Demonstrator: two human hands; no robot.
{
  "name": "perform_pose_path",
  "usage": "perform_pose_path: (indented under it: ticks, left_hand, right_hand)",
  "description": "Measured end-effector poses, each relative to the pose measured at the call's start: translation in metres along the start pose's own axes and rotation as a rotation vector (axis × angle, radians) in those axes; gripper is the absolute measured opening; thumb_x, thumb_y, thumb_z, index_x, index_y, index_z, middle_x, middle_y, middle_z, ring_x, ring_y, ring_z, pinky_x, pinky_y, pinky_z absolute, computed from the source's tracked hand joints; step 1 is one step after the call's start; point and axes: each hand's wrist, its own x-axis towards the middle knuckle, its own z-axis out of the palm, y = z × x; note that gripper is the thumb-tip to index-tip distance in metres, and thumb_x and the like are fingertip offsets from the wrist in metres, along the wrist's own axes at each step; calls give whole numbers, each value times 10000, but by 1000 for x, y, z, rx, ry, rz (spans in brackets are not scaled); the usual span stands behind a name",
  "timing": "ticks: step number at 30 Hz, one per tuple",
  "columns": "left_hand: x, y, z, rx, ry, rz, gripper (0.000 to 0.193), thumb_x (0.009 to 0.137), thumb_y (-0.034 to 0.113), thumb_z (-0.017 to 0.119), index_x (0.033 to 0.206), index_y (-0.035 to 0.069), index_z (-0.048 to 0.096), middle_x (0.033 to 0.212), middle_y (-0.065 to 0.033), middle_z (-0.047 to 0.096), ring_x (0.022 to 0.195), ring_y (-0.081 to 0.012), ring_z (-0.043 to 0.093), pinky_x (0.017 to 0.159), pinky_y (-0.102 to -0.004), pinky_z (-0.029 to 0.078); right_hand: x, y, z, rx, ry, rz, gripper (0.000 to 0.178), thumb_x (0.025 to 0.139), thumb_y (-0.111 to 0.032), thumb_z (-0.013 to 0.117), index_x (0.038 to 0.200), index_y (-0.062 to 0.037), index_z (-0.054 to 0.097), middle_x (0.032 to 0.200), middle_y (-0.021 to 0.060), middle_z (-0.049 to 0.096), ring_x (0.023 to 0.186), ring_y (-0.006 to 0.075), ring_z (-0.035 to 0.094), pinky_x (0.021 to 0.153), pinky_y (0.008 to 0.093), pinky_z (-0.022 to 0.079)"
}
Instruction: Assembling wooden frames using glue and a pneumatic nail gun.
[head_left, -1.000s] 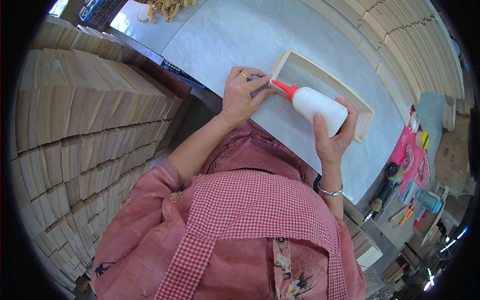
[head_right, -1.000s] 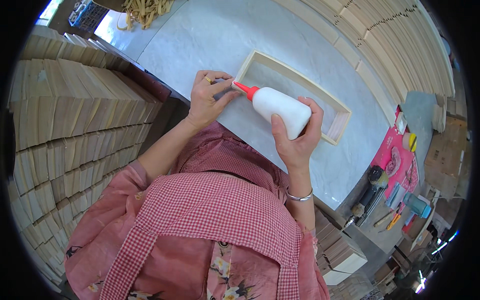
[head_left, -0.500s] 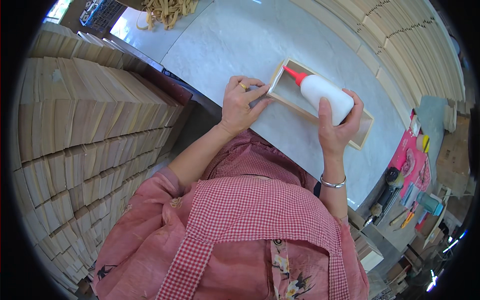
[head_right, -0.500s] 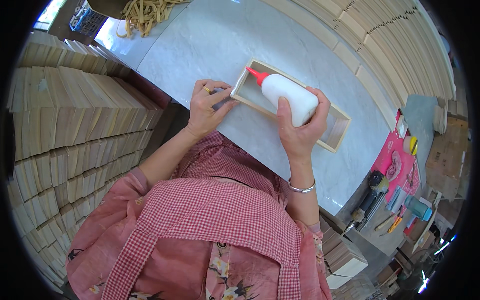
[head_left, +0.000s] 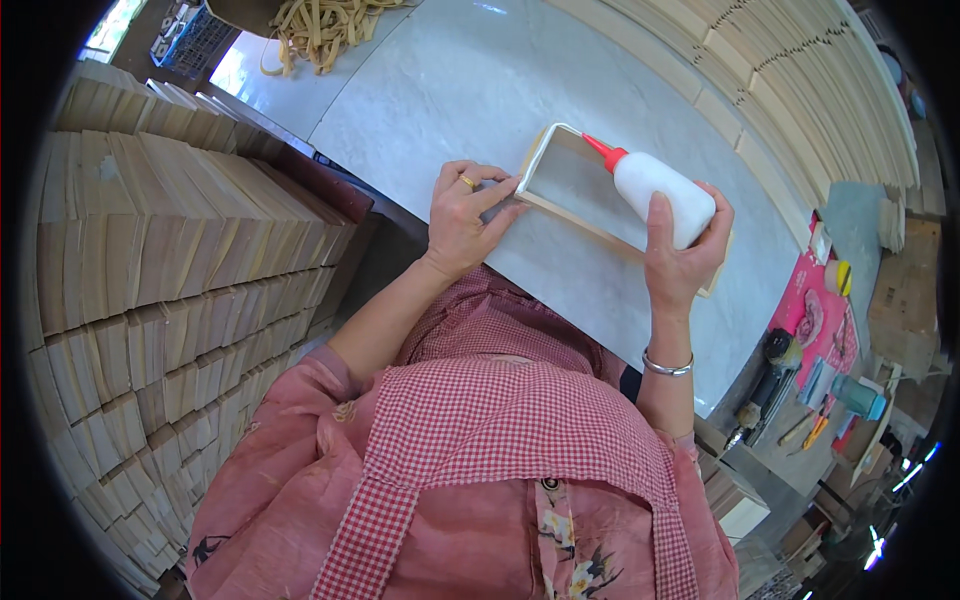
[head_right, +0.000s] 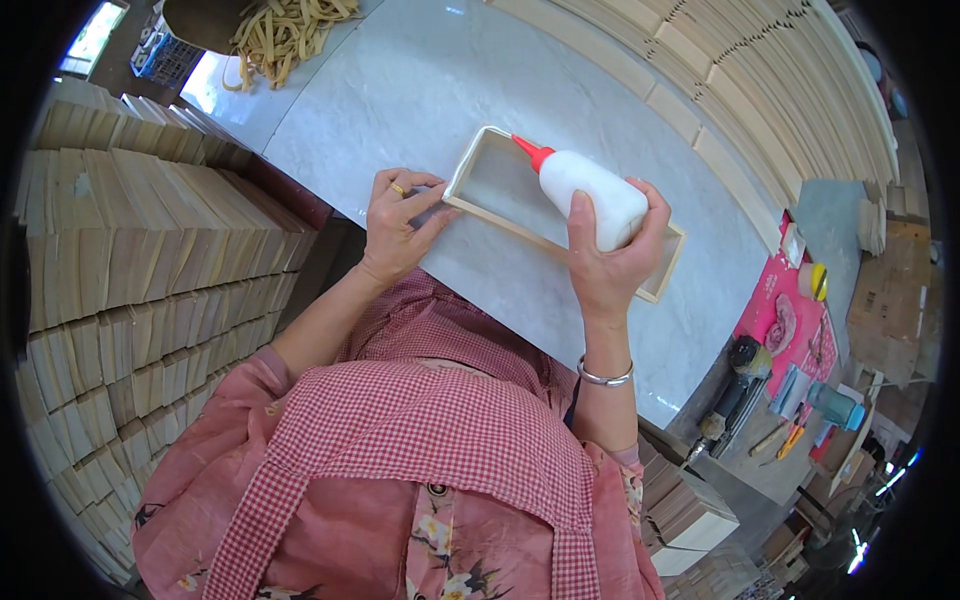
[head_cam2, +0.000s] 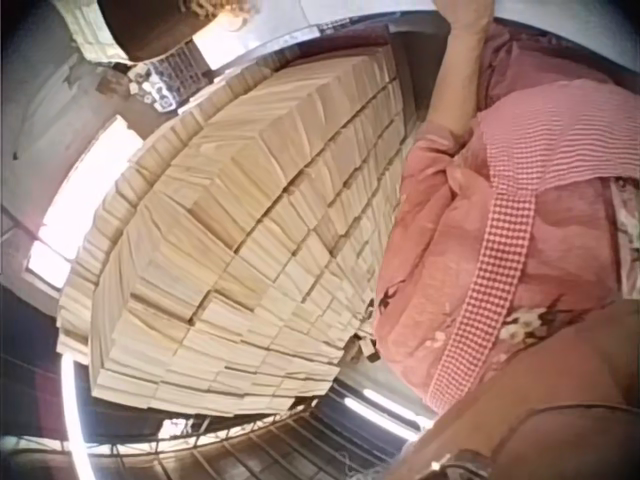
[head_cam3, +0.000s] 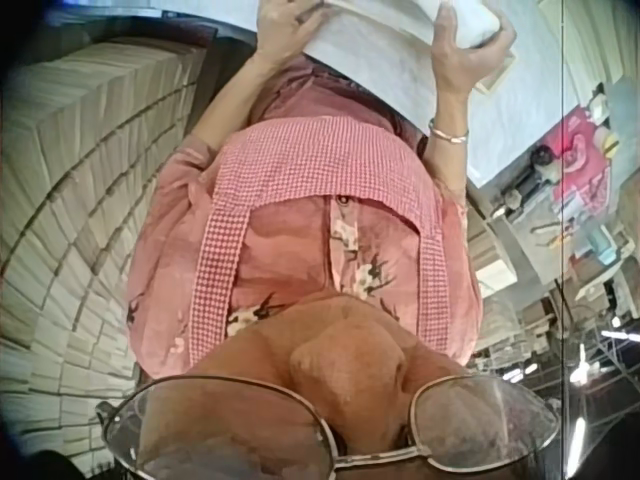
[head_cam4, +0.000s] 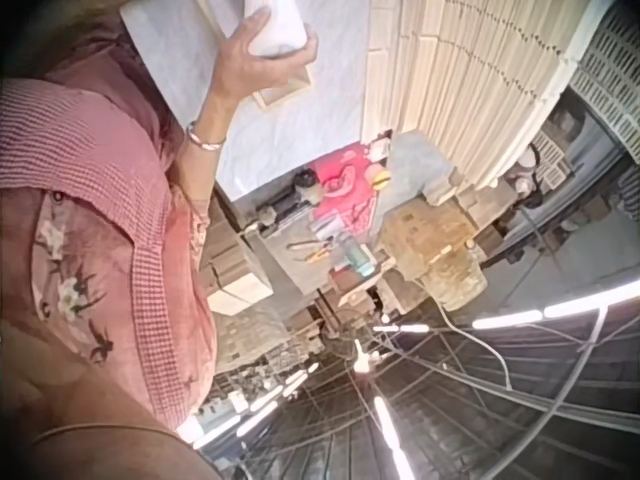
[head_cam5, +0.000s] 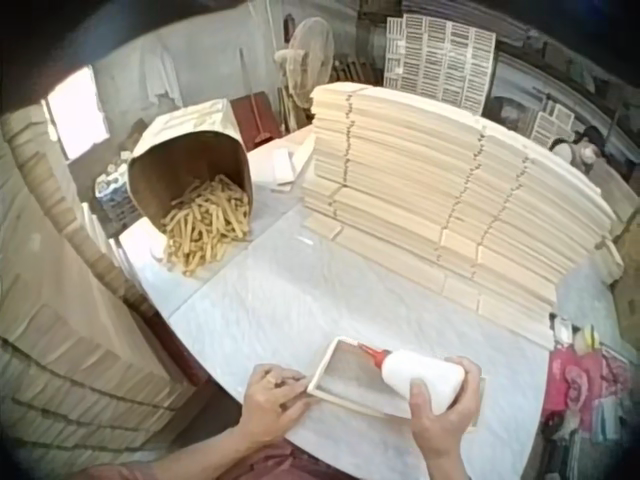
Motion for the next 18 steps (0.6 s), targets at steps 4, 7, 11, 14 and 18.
perform_pose_path:
  ticks: [4, 7, 11, 14, 18]
  left_hand:
    - [0, -1, 1, 7, 16, 21, 273, 766, 125, 799, 1036, 90, 789, 1060, -25, 687, 994, -240, 518, 888, -328, 469]
    - [-1, -3, 2, 19, 20, 16, 281, 765, 111, 797, 1045, 91, 789, 1064, -30, 687, 1003, -248, 517, 893, -333, 470]
    - [-2, -4, 3, 18, 18, 32, 286, 766, 102, 797, 1052, 88, 789, 1068, -37, 687, 1012, -253, 514, 893, -337, 473]
    - [-1, -3, 3, 14, 13, 40, 288, 768, 99, 798, 1056, 86, 789, 1070, -41, 687, 1017, -256, 512, 891, -338, 475]
    - [1, 0, 1, 14, 1, 46, 290, 771, 99, 798, 1060, 82, 789, 1072, -47, 686, 1024, -259, 509, 882, -339, 478]
  right_hand:
    - [-5, 3, -21, -57, 37, 26, 485, 854, -185, 787, 1237, -41, 526, 1133, 134, 619, 953, 241, 628, 801, 332, 537]
    - [-8, 3, -38, -61, 69, 91, 438, 889, -188, 763, 1237, -46, 539, 1146, 122, 614, 983, 236, 624, 827, 327, 541]
    - [-11, 10, -59, -103, 119, 98, 435, 891, -199, 761, 1233, -44, 543, 1140, 123, 617, 982, 237, 621, 834, 329, 539]
    - [-13, 18, -74, -137, 155, 100, 440, 883, -199, 764, 1229, -42, 542, 1133, 126, 621, 972, 240, 622, 830, 333, 537]
    - [-16, 27, -94, -186, 205, 98, 460, 858, -186, 775, 1222, -39, 536, 1115, 135, 629, 941, 248, 627, 810, 344, 535]
